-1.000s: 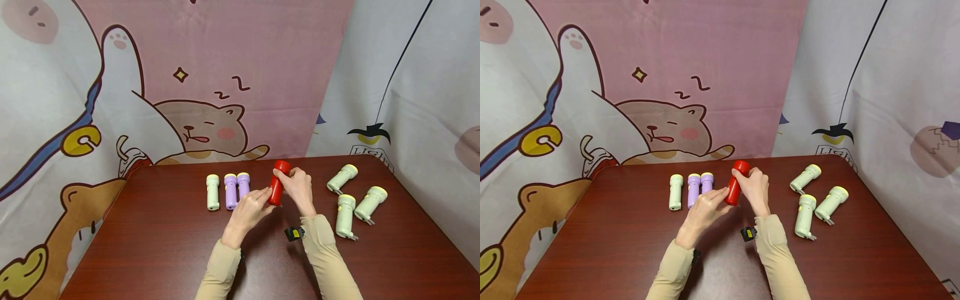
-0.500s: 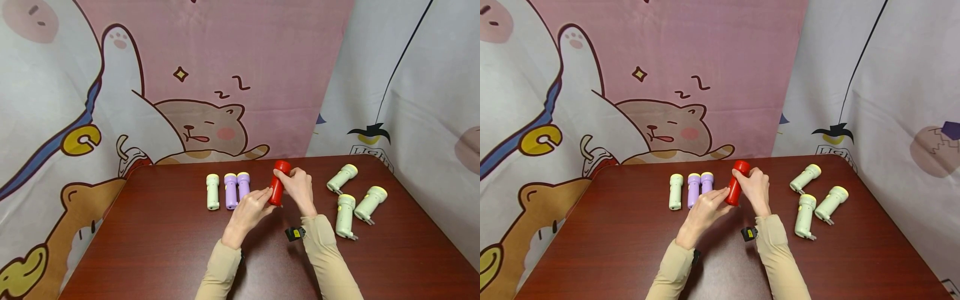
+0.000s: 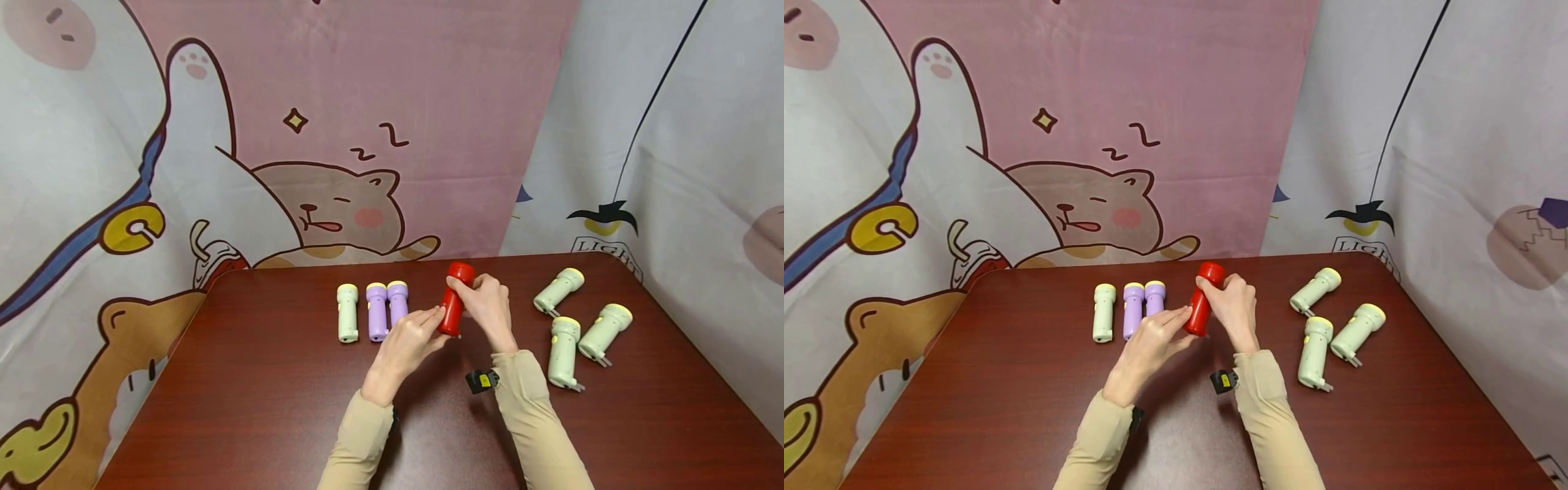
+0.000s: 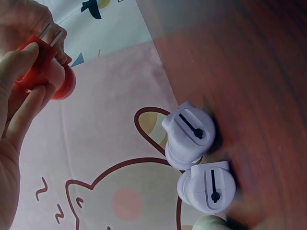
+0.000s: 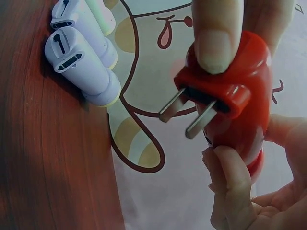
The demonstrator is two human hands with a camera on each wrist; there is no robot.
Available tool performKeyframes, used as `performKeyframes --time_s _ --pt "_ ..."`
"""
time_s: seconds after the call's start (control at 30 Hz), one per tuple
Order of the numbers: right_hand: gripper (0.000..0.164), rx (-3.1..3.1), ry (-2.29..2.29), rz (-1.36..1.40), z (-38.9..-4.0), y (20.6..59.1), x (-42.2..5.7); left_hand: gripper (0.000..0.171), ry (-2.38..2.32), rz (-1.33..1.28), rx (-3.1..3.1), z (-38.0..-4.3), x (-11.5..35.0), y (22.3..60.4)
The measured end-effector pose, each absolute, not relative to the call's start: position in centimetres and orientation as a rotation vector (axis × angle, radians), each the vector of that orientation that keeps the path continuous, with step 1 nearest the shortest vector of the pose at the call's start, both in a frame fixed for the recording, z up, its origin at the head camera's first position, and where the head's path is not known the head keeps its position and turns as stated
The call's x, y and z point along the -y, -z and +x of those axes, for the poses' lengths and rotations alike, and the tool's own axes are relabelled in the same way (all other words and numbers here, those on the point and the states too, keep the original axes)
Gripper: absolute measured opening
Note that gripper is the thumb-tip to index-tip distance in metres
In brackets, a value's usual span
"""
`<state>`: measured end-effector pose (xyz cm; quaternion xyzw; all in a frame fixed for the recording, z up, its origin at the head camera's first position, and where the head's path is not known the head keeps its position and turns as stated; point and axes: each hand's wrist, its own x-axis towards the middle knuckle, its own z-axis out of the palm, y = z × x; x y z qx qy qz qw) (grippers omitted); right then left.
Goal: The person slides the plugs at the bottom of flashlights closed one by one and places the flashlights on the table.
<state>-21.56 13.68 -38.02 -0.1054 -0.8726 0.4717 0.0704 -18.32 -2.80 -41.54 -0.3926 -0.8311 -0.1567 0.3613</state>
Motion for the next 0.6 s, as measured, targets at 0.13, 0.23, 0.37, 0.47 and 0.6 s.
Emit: performKeyframes --time_s 0.13,0.23,0.37,0.47,0.6 --pt "0.054 2.628 -1.413 -0.310 -21.56 38.04 -13.71 0.042 0.398 -1.014 2.150 -18.29 2.82 41.54" --pt "0.053 2.629 -1.411 -0.307 -21.59 38.03 -13.71 0.042 0.399 -1.013 2.160 -18.22 2.82 41.46" --pt "0.053 2.630 -1.415 -0.311 -21.60 38.03 -13.70 0.042 0.408 -1.010 2.166 -18.18 2.79 41.37" --pt "0.053 2.627 -1.421 -0.314 -21.60 38.01 -13.70 0.043 0.408 -1.008 2.169 -18.15 2.79 41.35" --pt "0.053 2.623 -1.426 -0.314 -21.60 37.91 -13.72 0.043 0.401 -1.006 2.173 -18.11 2.83 41.37"
